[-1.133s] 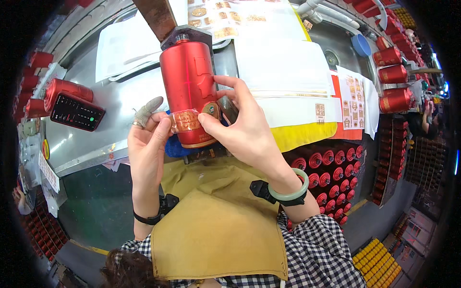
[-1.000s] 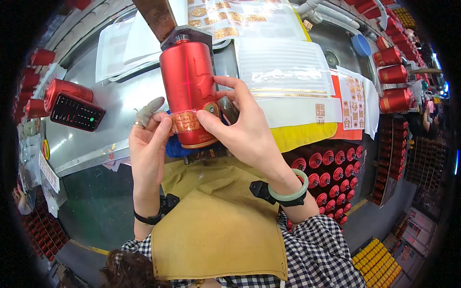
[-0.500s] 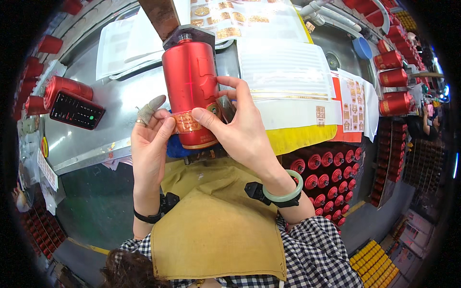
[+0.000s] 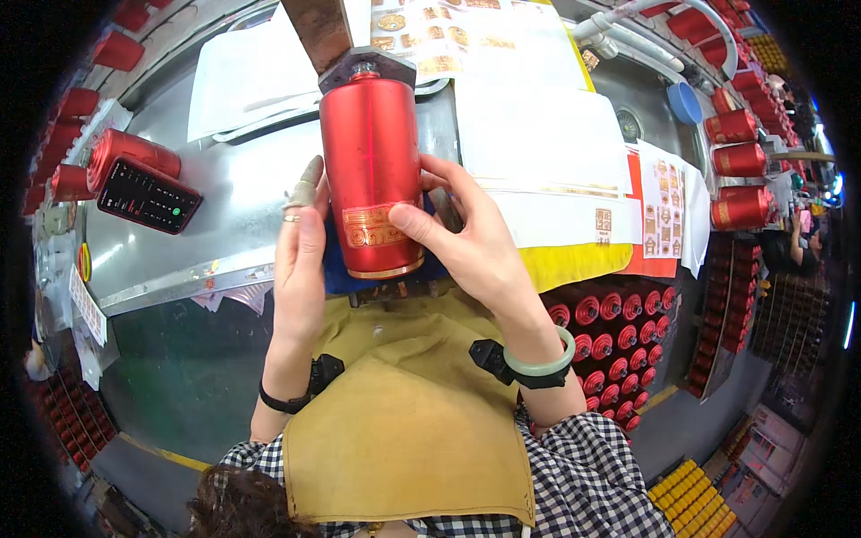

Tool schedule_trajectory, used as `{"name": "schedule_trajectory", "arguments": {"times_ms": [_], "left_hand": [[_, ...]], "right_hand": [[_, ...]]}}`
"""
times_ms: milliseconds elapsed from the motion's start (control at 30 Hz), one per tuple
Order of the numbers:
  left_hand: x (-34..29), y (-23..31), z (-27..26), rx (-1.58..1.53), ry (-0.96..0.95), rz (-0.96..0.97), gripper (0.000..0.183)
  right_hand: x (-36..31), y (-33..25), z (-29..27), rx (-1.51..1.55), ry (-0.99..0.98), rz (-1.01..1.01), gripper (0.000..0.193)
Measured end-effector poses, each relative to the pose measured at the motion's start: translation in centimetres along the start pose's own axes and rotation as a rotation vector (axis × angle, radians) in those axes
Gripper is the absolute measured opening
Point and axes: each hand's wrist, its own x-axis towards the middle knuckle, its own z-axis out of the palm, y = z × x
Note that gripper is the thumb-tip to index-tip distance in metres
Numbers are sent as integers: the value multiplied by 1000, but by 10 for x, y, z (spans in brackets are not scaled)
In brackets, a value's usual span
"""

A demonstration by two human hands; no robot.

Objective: Applying labels and cleaning the exterior of red cylindrical canisters at a factory workstation.

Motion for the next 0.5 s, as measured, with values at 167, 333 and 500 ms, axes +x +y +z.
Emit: {"name": "schedule_trajectory", "arguments": {"times_ms": [167, 333, 500], "left_hand": [[0, -4, 5, 78, -34, 17, 72], [3, -8, 2, 60, -55, 22, 73], [2, -8, 5, -1, -36, 16, 72]], "right_hand": [[3, 2, 0, -3, 9, 4, 72], [2, 3, 0, 2, 18, -1, 73], [0, 0, -2, -85, 30, 0, 70]]}}
